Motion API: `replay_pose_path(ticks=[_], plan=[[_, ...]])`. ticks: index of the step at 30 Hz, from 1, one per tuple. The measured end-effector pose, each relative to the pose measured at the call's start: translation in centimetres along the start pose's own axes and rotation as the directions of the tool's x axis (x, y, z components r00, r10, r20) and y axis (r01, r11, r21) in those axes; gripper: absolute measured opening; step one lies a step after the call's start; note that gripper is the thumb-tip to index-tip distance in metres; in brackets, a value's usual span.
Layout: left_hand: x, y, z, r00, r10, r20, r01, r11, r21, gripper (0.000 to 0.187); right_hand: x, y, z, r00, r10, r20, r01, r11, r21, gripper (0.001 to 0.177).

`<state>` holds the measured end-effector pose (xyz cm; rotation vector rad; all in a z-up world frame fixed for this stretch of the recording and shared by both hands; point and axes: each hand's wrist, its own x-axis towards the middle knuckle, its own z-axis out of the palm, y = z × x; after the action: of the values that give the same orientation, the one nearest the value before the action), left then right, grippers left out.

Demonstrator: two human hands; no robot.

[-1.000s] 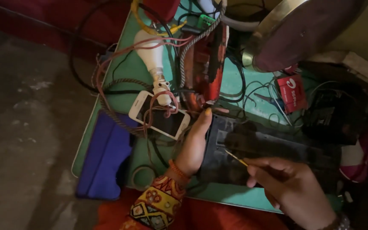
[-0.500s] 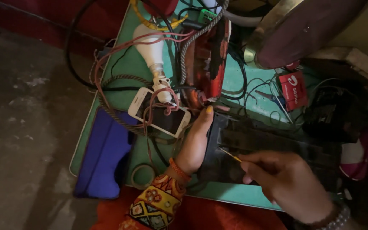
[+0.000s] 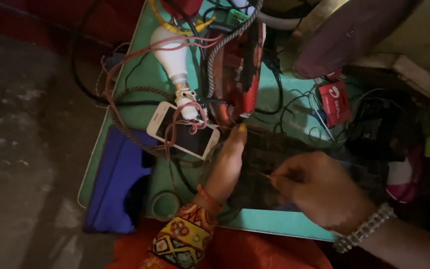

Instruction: The person works on a black plastic electronic device lying on a cluttered workbench, holding it steady with one hand while using a small screwdriver-like tool with the other to work along its seams and screw points. They reposition the device and continue working on different spots along its surface.

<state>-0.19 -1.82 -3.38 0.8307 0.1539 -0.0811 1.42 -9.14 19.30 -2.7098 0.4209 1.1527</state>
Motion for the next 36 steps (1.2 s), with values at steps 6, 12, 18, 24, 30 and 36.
replay_pose_path(ticks=[6, 12, 18, 24, 30, 36], plan=[[-0.5, 2.4, 0.6, 0.999, -0.035, -0.027, 0.038, 0.991, 0.130, 0.067, 0.0, 0.5, 0.5, 0.961, -0.254, -0.112, 0.249, 0.967, -0.051, 0.022], [-0.4, 3.5, 0.8, 0.999, -0.020, 0.050, 0.017, 0.999, 0.051, 0.072, 0.4, 1.8, 0.7, 0.956, -0.281, -0.091, 0.270, 0.957, -0.109, 0.019], [-0.2, 3.3, 0.9, 0.997, -0.069, 0.046, 0.068, 0.998, 0.015, 0.074, 2.0, 5.5, 0.8, 0.778, -0.628, -0.026, 0.584, 0.737, -0.340, 0.021], [-0.4, 2.9, 0.7, 0.999, -0.036, 0.020, 0.035, 0.999, 0.030, 0.072, 3.9, 4.8, -2.3, 0.152, -0.909, 0.388, 0.696, -0.181, -0.695, 0.042], [1.1, -0.8, -0.5, 1.000, 0.012, -0.003, -0.012, 1.000, 0.013, 0.065, 3.6, 4.2, -2.9, -0.132, -0.787, 0.603, 0.417, -0.596, -0.687, 0.035], [1.0, 1.1, -0.1, 1.000, -0.024, 0.006, 0.025, 0.992, -0.124, 0.061, -0.5, 5.4, -0.1, -0.036, -0.923, 0.382, 0.411, -0.362, -0.836, 0.020]])
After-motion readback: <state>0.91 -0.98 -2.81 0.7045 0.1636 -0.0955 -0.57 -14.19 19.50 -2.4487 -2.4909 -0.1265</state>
